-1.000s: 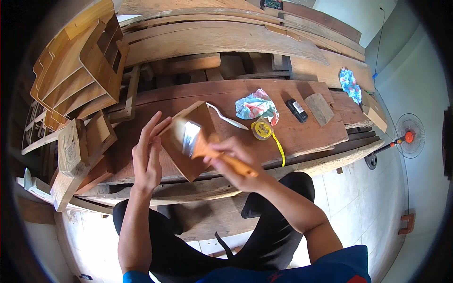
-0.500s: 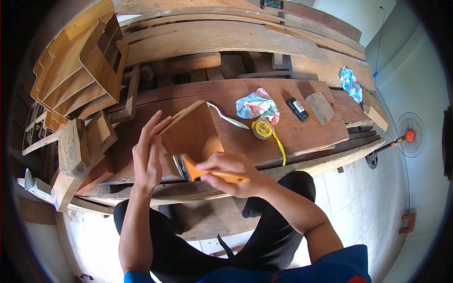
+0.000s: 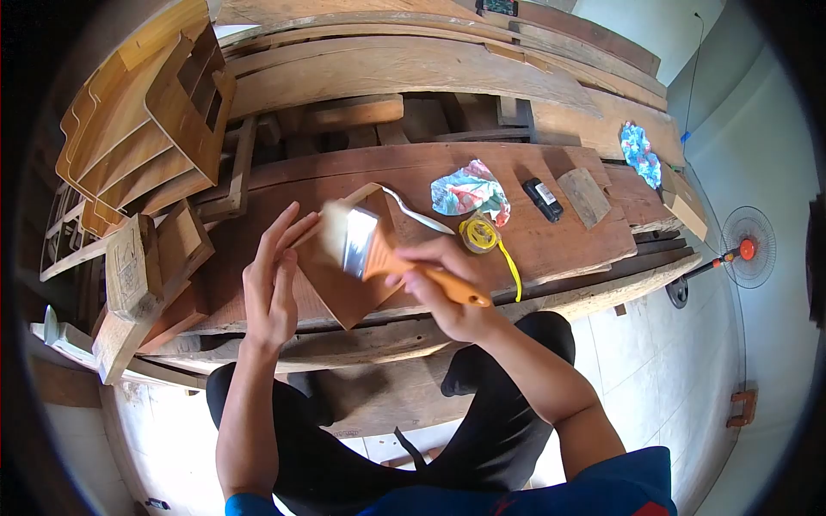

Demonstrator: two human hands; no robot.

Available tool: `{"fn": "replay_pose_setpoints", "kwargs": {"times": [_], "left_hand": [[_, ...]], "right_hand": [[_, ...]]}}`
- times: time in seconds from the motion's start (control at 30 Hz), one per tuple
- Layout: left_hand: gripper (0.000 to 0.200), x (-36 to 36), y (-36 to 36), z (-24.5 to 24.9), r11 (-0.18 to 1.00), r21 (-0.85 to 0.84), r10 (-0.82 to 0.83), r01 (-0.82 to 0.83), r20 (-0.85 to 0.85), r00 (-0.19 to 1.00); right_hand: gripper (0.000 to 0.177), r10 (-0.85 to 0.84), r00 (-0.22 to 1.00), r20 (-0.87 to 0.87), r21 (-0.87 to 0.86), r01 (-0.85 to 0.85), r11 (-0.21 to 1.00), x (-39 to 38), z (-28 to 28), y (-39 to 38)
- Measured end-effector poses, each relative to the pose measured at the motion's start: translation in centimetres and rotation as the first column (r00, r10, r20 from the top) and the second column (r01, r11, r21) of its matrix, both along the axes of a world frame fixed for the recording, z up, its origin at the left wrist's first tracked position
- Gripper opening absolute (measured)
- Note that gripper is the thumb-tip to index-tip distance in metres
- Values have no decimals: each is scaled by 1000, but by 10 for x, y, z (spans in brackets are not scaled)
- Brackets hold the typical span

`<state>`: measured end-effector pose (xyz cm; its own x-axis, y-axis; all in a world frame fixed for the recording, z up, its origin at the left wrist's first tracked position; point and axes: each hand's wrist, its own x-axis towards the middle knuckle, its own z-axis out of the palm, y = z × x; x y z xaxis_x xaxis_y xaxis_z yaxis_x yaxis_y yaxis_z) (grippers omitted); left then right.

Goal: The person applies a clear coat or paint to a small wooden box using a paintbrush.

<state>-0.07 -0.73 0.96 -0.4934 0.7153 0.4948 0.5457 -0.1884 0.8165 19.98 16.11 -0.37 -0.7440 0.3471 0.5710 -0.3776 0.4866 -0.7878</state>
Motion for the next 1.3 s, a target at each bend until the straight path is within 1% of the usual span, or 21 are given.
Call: {"fn": "replay_pose_setpoints", "kwargs": {"times": [0.03, 0.07, 0.17, 0.2, 0.3, 0.33, 0.43, 0.47, 0.5, 0.57, 0.67, 0.7, 0.77, 0.87, 0.97, 1.0, 1.1, 1.13, 1.17, 1.23, 1.3], "left_hand": [[47, 0, 0, 0, 1000, -4, 6, -6, 5, 1000], [47, 0, 0, 0, 1000, -6, 11, -11, 8, 1000], [49, -4, 1, -4, 1000, -9, 4, -3, 77, 997], [50, -5, 1, -5, 1000, -10, -2, 3, 112, 994], [48, -4, 0, -3, 1000, -17, 5, -4, 36, 999], [47, -4, -1, -3, 1000, -24, 15, -15, 21, 1000], [46, -5, 0, -3, 999, -23, 40, -40, 9, 999], [46, -6, 0, -5, 999, -19, 42, -41, 29, 999], [45, -6, 1, -5, 999, -16, 43, -43, 50, 998], [45, -7, 4, -5, 997, -38, 67, -65, 75, 995], [45, -7, 3, -9, 998, -23, 59, -58, 56, 997], [45, -7, 4, -10, 999, -8, 45, -44, 40, 998], [45, -6, 4, -7, 998, -29, 51, -49, 50, 997], [46, -6, 4, -5, 997, -30, 66, -64, 56, 996], [48, -10, 5, -7, 997, -36, 66, -62, 106, 992], [48, -11, 4, -8, 997, -41, 68, -63, 133, 989], [48, -6, 3, -7, 998, -41, 49, -47, 47, 998], [47, -5, 3, -6, 998, -43, 46, -44, 48, 998], [46, -4, 3, -3, 998, -45, 44, -42, 48, 998], [44, -5, 2, -2, 997, -55, 56, -53, 50, 997], [43, -7, 3, -4, 995, -71, 71, -67, 53, 996]], "right_hand": [[26, -77, 997, -12, -79, 76, 994, 0, 1, 0], [25, 13, 997, 70, -121, -4, 993, 3, -2, 0], [28, 177, 974, 142, 54, -186, 981, 1, -8, -13], [26, 156, 969, 193, 219, -198, 956, 2, -5, -13], [24, 106, 988, 116, 126, -120, 985, 2, -2, -2], [23, 64, 997, 50, -81, -60, 995, 1, -7, -1], [23, -141, 990, -20, -39, 140, 989, -3, -12, 1], [24, -70, 997, 29, 18, 70, 997, -3, -11, -3], [25, -61, 994, 92, 172, 44, 984, -2, -9, -7], [25, 65, 982, 176, 263, -110, 958, 2, 2, -14], [22, 57, 992, 113, 215, -80, 973, 3, 10, 1], [21, 23, 993, 113, 4, -24, 1000, 3, 2, 5], [21, -218, 976, 8, 29, 218, 975, 3, 0, 15], [22, -184, 982, 33, 334, 163, 928, 5, 3, 5], [27, 103, 989, 108, 449, -141, 882, 3, 8, -17], [27, 143, 982, 127, 439, -184, 879, 4, 10, -16], [23, 79, 993, 93, 299, -103, 949, 5, 9, 10], [20, 19, 986, 163, 37, -25, 999, 9, 3, 13], [19, -47, 994, 99, -71, 55, 996, 8, 4, 17], [19, -214, 977, 22, -11, 215, 977, 7, 7, 16], [19, -48, 995, 84, 90, 40, 995, 8, -4, 7]]}}
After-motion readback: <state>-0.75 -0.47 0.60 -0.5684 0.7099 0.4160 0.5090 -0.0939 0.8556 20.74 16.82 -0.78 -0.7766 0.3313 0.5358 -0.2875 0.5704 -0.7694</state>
